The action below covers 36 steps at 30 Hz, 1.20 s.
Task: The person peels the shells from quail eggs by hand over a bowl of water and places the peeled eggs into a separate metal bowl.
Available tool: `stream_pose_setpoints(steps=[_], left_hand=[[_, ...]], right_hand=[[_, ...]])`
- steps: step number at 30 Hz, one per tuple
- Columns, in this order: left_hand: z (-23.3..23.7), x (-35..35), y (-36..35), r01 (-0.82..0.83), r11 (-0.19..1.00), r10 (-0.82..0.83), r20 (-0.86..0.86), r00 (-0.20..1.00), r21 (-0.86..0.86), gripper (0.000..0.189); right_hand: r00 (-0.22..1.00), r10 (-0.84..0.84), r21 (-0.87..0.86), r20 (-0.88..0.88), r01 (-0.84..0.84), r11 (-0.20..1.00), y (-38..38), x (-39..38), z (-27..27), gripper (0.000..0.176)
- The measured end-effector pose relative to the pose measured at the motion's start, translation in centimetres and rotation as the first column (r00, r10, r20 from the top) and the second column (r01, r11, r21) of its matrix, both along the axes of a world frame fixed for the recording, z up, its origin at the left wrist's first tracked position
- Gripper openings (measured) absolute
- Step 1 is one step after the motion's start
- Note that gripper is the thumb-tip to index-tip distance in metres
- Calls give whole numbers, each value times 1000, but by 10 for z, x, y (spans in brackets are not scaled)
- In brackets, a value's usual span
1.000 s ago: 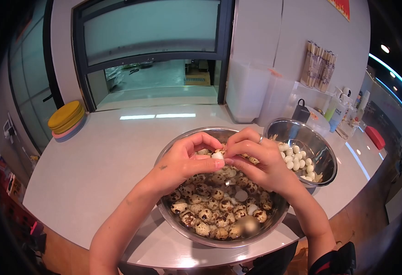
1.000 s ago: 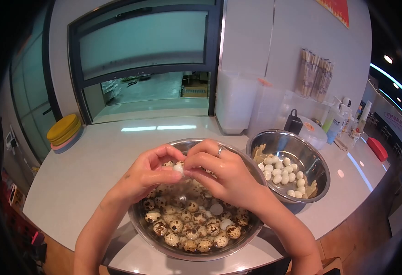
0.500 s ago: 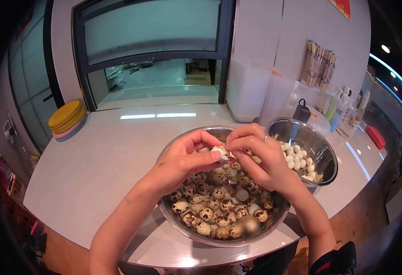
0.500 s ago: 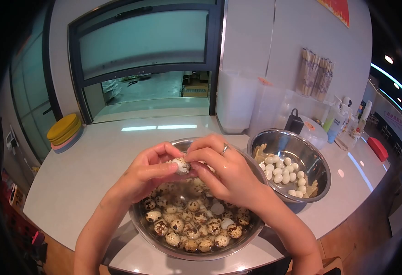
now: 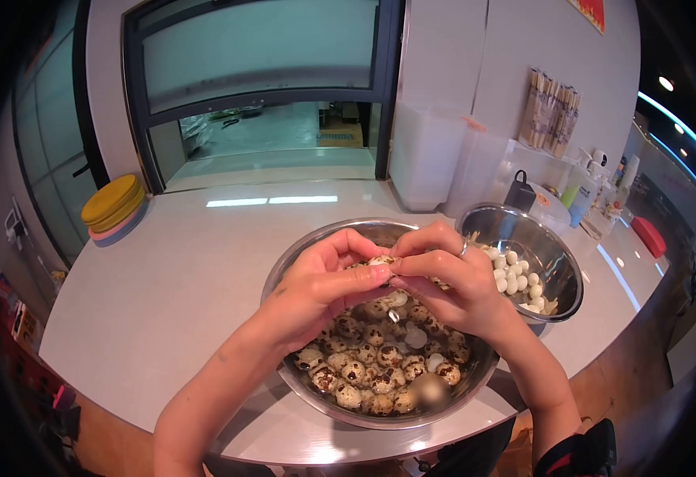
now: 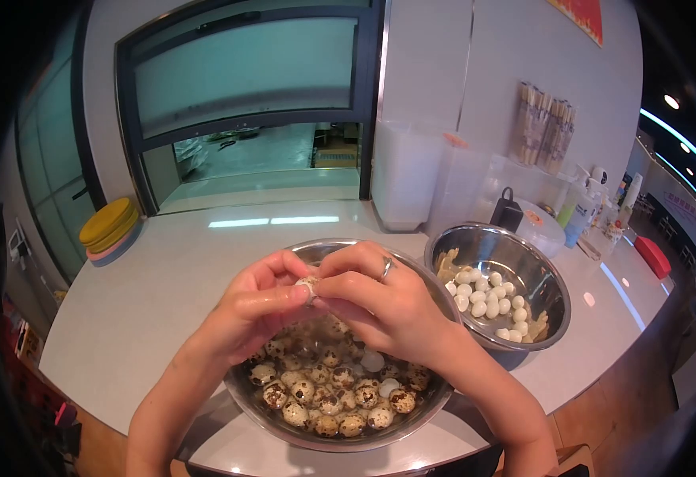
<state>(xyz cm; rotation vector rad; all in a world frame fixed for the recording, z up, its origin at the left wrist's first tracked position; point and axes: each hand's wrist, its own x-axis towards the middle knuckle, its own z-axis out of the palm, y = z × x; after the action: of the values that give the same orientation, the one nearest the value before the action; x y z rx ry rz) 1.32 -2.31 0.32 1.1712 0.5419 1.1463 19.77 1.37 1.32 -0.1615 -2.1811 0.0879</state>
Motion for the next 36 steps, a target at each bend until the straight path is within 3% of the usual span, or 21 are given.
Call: stream_pose_setpoints(steps=[11, 20, 25, 28, 36], left_hand=[[2, 1, -2, 9, 1000, -9, -5, 1000, -16, 24], [0, 1, -1, -4, 1000, 3, -33, 999, -21, 23], [1, 1, 0, -5, 1000, 7, -79, 997, 17, 27], [3, 1, -1, -30, 999, 32, -94, 995, 21, 30], [1, 0, 0, -23, 1000, 23, -69, 997, -1, 31]], right_hand=[[1000, -11, 7, -2, 11, 1000, 0, 1, 3, 20], [998, -21, -146, -53, 13, 989, -1, 0, 1, 13], [982, -182, -81, -59, 177, 981, 8, 4, 0, 13], [968, -207, -142, -142, 186, 972, 2, -1, 2, 13], [999, -28, -136, -40, 23, 990, 2, 2, 4, 12]])
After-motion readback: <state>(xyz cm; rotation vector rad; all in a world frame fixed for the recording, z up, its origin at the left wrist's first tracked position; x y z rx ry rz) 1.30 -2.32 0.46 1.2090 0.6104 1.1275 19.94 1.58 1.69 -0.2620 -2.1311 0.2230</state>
